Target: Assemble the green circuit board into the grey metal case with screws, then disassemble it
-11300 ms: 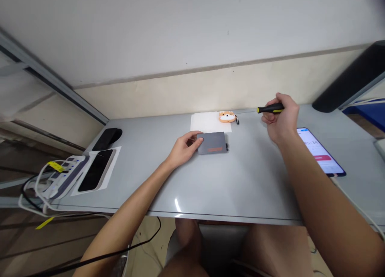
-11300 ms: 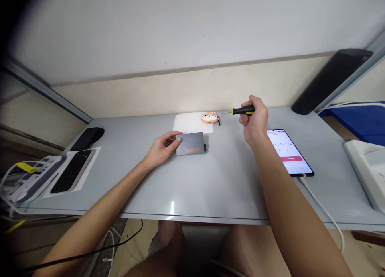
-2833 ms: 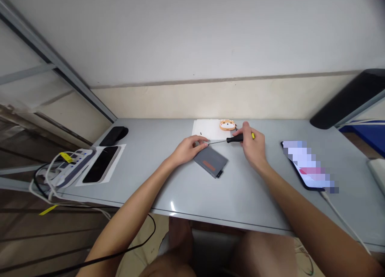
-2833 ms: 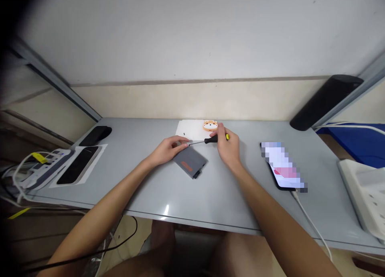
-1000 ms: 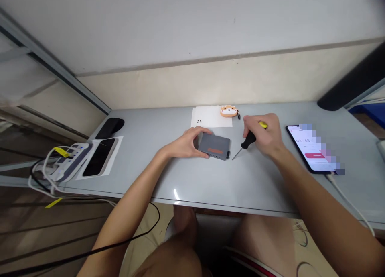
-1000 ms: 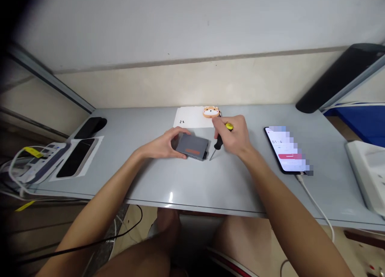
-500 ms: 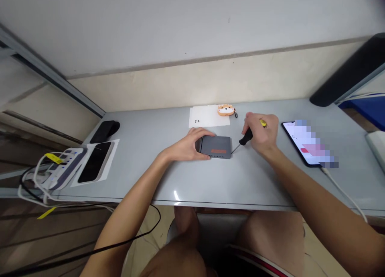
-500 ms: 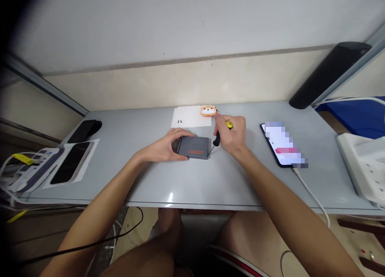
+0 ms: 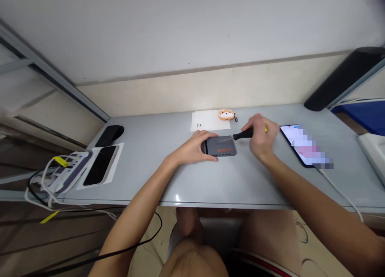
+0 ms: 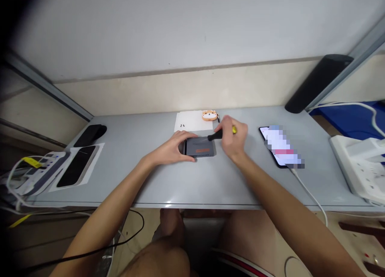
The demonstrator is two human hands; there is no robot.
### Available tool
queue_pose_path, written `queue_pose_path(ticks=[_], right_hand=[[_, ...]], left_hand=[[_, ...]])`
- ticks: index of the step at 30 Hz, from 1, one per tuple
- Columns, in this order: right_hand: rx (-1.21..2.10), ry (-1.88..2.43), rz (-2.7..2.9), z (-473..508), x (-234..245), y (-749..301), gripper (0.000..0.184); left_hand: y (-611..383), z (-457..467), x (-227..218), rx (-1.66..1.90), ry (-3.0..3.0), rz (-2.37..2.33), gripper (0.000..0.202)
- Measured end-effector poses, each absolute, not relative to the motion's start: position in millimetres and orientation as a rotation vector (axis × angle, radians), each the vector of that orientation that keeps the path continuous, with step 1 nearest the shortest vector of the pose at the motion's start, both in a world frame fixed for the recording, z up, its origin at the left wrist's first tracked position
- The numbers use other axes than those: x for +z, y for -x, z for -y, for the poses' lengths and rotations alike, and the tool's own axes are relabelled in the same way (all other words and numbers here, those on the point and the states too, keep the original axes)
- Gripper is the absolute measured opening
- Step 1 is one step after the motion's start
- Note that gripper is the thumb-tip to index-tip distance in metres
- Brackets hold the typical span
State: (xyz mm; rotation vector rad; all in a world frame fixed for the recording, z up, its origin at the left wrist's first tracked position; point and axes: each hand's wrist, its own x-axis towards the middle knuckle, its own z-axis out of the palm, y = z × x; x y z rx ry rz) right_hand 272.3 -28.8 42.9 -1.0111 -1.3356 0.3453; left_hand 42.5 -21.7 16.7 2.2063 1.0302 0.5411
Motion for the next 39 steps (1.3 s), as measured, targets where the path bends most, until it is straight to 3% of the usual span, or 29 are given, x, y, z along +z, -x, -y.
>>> queue_pose_path(ticks=[7, 30, 39], right_hand=[[0.428, 0.942, 1.573, 42, 35, -255, 0.047], [0.447, 0.964, 1.555, 36, 32, -259, 0.044], [0.370, 0.976, 1.579, 33, 43, -267, 0.044]], left_hand=[[-39, 17, 13, 0.553, -2.184, -1.009, 0.084], [-33, 18, 11, 0.582, -2.104, -0.993, 0.094], [-22, 18, 19, 0.566, -2.067, -1.020, 0.081]])
